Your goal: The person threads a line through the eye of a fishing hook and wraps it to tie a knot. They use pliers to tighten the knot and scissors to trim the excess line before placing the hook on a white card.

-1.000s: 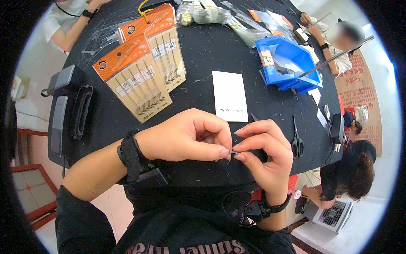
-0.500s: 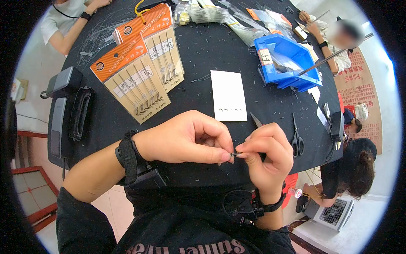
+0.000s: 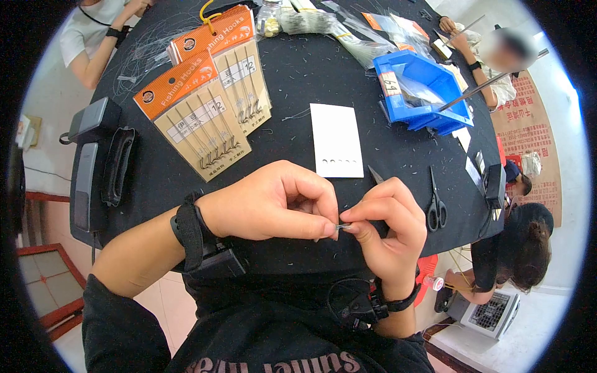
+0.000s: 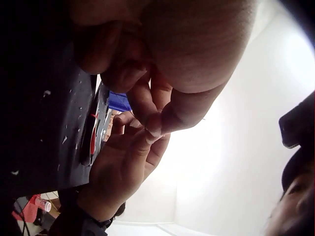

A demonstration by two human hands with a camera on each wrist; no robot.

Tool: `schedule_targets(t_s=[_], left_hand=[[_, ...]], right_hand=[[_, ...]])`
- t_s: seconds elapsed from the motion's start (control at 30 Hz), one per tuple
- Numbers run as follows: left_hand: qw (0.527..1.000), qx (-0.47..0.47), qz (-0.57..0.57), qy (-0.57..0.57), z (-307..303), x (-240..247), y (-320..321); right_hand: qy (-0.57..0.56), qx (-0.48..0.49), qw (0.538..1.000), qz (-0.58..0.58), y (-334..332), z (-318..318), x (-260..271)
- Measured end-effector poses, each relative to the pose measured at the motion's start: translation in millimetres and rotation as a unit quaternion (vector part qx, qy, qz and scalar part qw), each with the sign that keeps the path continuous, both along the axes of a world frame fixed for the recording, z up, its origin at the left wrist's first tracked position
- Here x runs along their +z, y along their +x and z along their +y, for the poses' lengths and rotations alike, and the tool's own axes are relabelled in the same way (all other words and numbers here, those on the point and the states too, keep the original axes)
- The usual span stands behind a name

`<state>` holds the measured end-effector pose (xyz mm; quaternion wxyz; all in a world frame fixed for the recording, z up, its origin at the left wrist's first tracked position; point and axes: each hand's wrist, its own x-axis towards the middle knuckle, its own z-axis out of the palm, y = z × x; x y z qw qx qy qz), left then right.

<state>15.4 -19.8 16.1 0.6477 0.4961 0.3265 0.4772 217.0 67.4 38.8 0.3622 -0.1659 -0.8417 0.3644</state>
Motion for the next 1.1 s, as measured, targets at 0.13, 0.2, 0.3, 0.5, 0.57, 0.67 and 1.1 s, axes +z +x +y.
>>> schedule_targets(t_s=[0.13, 0.2, 0.3, 0.5, 0.57, 0.67, 1.1], left_hand=[[1.000, -0.002, 0.000, -0.004, 0.1, -0.7, -1.0], [1.000, -0.001, 0.000, -0.005, 0.0, -0.8, -0.8], [1.000, 0.007, -0.004, -0.005, 0.0, -0.8, -0.6], [1.000, 0.009, -0.010, -0.012, -0.1, 1.2, -1.7], [1.000, 0.005, -0.008, -0.013, 0.2, 0.8, -1.6], [0.999, 0.002, -0.033, -0.008, 0.1, -2.1, 0.2], [0.999, -0.036, -0.016, 0.001, 0.0, 2.3, -1.2]], right_hand=[[-0.001, 0.001, 1.000, -0.017, 1.9, 0.6, 1.4], [0.007, 0.005, 1.000, -0.027, 2.4, 1.2, 3.0], [0.025, 0.007, 0.999, -0.033, 1.8, 2.3, 6.7], [0.026, 0.012, 0.999, -0.025, 3.2, 3.5, 9.4], [0.027, 0.012, 0.999, -0.034, 2.1, 3.4, 10.9], [0.025, 0.017, 0.999, -0.043, 2.5, 4.5, 9.5], [-0.006, 0.017, 1.000, 0.000, 0.7, 1.1, 3.5]])
